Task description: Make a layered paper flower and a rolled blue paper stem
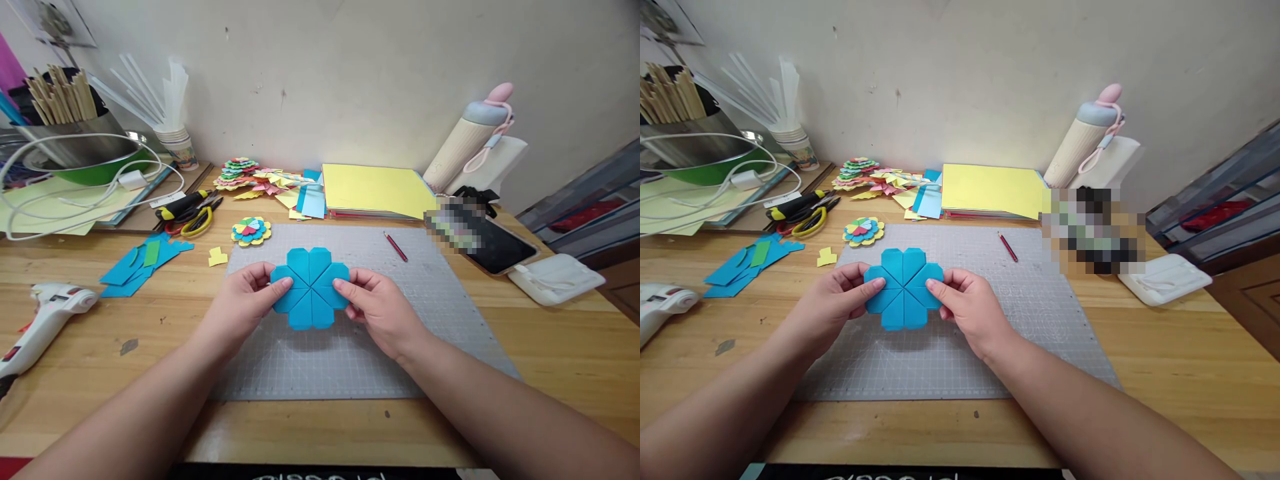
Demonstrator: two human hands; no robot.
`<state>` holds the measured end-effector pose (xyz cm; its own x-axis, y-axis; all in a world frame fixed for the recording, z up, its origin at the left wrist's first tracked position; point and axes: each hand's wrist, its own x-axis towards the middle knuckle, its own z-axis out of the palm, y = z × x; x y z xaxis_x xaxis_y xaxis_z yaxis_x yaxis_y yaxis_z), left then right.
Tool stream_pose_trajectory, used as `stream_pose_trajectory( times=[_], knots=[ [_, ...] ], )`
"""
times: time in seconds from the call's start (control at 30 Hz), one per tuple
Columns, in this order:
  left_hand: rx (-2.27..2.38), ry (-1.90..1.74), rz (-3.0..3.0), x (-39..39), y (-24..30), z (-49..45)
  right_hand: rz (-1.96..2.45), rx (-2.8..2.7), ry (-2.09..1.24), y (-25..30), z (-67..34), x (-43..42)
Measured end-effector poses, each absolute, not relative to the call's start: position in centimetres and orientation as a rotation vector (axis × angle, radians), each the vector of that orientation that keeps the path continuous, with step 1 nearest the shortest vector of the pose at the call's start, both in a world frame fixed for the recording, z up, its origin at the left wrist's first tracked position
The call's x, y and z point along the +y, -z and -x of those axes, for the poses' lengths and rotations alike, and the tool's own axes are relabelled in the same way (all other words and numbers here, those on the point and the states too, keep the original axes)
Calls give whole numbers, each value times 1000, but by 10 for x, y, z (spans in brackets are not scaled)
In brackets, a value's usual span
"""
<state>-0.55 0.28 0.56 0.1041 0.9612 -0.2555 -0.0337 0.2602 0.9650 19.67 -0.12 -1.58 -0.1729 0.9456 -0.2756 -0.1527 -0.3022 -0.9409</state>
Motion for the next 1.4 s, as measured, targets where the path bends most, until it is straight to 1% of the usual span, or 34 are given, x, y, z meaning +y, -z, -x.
stream_pose_trajectory(
  times=[0.17,0.4,0.53,0.7,0.87,1.1,1.4],
  knots=[
    [1156,-872,-1011,2,-2,9,1140,-923,-1639,11,-197,-3],
    [1113,-971,-954,4,2,11,1036,-933,-1786,13,-192,-6],
    [1117,-968,-971,3,2,8,983,-944,-1775,15,-192,-7],
    [1116,-894,-1102,1,1,5,1114,-1075,-1666,17,-192,-6],
    [1302,-1054,-1127,4,-6,8,1159,-1110,-1670,15,-195,-4],
    [1297,-1057,-1122,6,-12,8,1175,-1047,-1664,19,-196,-2],
    [1241,-999,-1057,6,-6,9,1218,-1027,-1644,20,-196,-1]
  ],
)
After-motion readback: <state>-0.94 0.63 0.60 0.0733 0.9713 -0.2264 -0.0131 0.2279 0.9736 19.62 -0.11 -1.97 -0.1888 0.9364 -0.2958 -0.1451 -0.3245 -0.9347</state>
